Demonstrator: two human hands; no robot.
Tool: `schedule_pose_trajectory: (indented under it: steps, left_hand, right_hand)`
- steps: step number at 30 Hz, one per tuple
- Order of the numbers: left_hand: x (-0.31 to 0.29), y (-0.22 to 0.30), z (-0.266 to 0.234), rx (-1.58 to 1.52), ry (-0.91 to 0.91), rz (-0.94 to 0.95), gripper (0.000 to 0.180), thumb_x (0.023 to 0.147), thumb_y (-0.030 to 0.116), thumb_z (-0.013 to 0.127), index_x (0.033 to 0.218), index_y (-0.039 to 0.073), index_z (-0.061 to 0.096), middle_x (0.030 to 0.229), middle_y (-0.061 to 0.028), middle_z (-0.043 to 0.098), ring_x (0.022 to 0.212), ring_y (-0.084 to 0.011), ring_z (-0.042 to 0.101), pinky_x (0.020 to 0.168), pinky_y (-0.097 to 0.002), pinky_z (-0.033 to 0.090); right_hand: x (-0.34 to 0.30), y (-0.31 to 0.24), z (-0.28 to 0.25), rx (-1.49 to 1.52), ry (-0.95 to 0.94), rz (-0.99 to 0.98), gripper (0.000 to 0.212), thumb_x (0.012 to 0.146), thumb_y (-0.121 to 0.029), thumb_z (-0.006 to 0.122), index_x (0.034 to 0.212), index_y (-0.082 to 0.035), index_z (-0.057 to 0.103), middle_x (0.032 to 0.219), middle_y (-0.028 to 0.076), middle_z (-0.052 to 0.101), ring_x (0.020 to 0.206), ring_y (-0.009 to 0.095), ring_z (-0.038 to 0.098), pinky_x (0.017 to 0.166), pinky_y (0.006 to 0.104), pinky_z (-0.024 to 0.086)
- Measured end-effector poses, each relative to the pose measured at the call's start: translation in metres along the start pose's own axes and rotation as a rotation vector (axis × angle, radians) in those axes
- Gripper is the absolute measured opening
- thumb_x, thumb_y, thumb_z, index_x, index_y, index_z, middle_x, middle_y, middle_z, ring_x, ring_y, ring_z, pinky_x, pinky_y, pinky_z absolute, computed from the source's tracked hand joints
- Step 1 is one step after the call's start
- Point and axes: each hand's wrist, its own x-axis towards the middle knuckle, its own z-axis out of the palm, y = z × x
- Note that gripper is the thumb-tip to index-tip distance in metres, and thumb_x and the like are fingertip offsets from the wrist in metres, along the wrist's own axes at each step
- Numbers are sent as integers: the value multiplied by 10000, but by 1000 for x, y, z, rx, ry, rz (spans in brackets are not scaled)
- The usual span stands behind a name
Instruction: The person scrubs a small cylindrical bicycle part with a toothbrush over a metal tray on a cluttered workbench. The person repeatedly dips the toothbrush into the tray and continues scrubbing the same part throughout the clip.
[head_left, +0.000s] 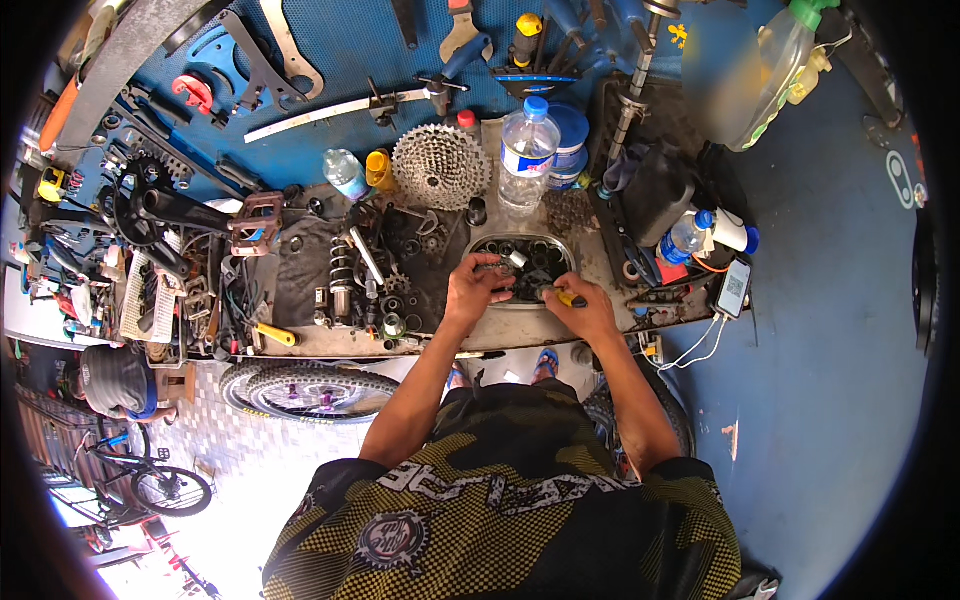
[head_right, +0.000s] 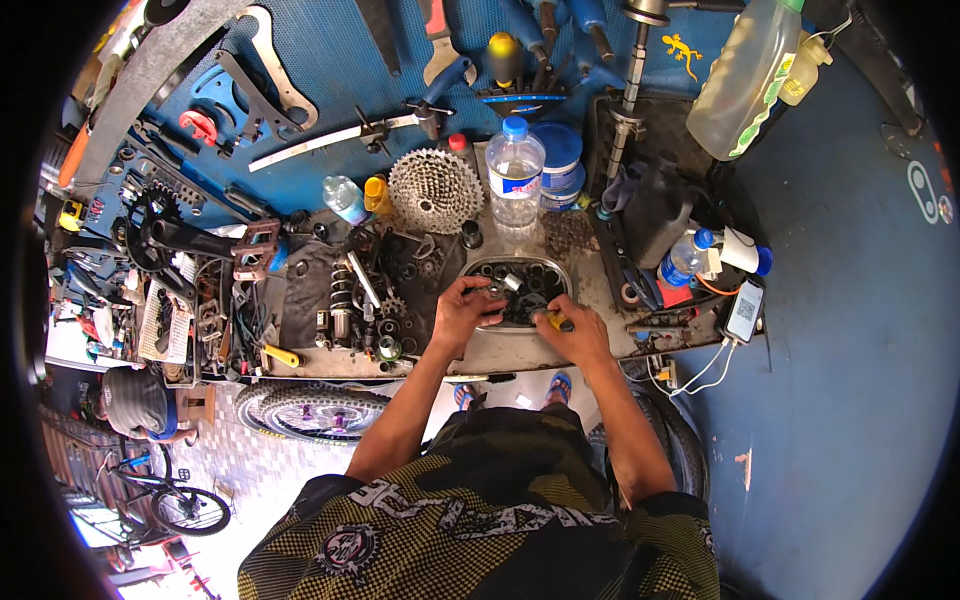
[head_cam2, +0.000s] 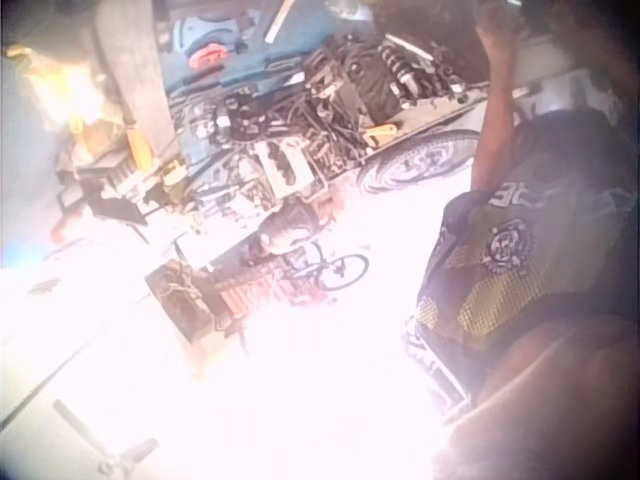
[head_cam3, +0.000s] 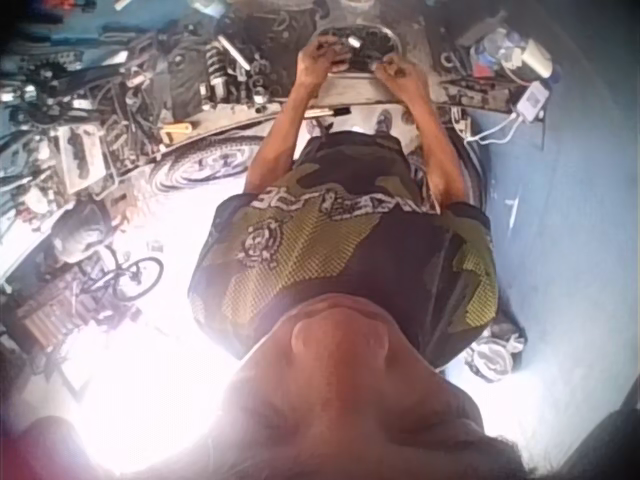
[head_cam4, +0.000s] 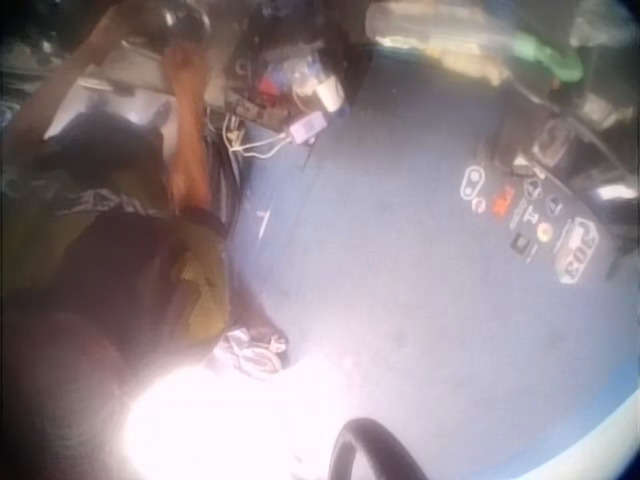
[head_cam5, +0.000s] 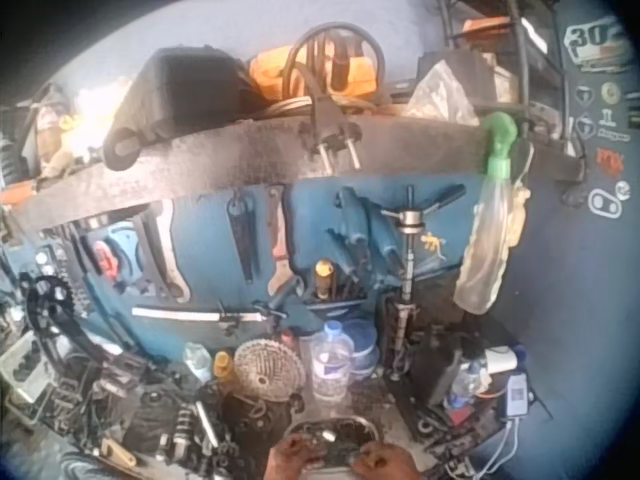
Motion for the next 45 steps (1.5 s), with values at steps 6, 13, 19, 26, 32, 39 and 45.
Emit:
schedule_pose_trajectory:
  steps: [6, 13, 19, 26, 32, 39, 45]
  left_hand:
    - [3, -10, 7, 102, 26, -16, 212, 1081, -50, 600, 1286, -40, 654, 1195, -145, 751, 1096, -275, 795, 885, -385, 712]
    - [2, -11, 12, 163, 44, 51, 148, 1079, -22, 639, 1210, -60, 697, 1103, -128, 789, 972, -167, 775, 846, -315, 700]
    - [3, -3, 16, 182, 76, 90, 137, 1069, -9, 665, 1175, -76, 721, 1060, -129, 803, 923, -143, 771, 808, -300, 695]
    - [1, -4, 13, 209, 55, 34, 142, 1075, 9, 680, 1186, -72, 716, 1091, -133, 794, 947, -157, 777, 838, -304, 695]
    - [2, -9, 12, 237, 82, 51, 166, 1054, -22, 652, 1179, -100, 729, 1019, -142, 809, 892, -160, 793, 751, -287, 681]
    - [-2, -4, 7, 104, -9, -54, 204, 1096, 11, 629, 1267, -82, 689, 1113, -133, 761, 954, -230, 805, 836, -329, 707]
    - [-5, -6, 6, -44, -89, -71, 326, 1083, -6, 621, 1405, -51, 653, 1149, -99, 748, 1010, -217, 774, 845, -340, 697]
  right_hand:
    - [18, -33, 11, 555, -85, 282, 429, 1021, -464, 764, 970, -40, 719, 834, 94, 781, 771, 185, 740, 689, 370, 544]
    - [14, -55, -4, 217, 4, 43, 343, 995, -387, 805, 973, -50, 744, 858, 91, 776, 776, 212, 741, 731, 371, 562]
    - [17, -53, -8, 211, 56, -142, 248, 972, -248, 844, 980, -13, 762, 867, 101, 769, 795, 190, 729, 764, 339, 563]
    - [10, -62, -16, 163, 99, -301, 187, 965, -194, 844, 971, -23, 768, 857, 107, 743, 776, 248, 698, 731, 378, 542]
    - [9, -62, -21, 2, 90, -455, 179, 946, -177, 859, 997, -41, 754, 904, 113, 754, 832, 310, 700, 745, 420, 547]
    - [12, -50, -19, 30, 175, -517, 236, 969, -276, 841, 1045, -80, 733, 928, 121, 757, 882, 362, 718, 778, 472, 577]
    - [5, -15, -18, -248, 32, -341, 250, 983, -332, 801, 1046, -94, 755, 971, 121, 788, 914, 384, 744, 813, 497, 593]
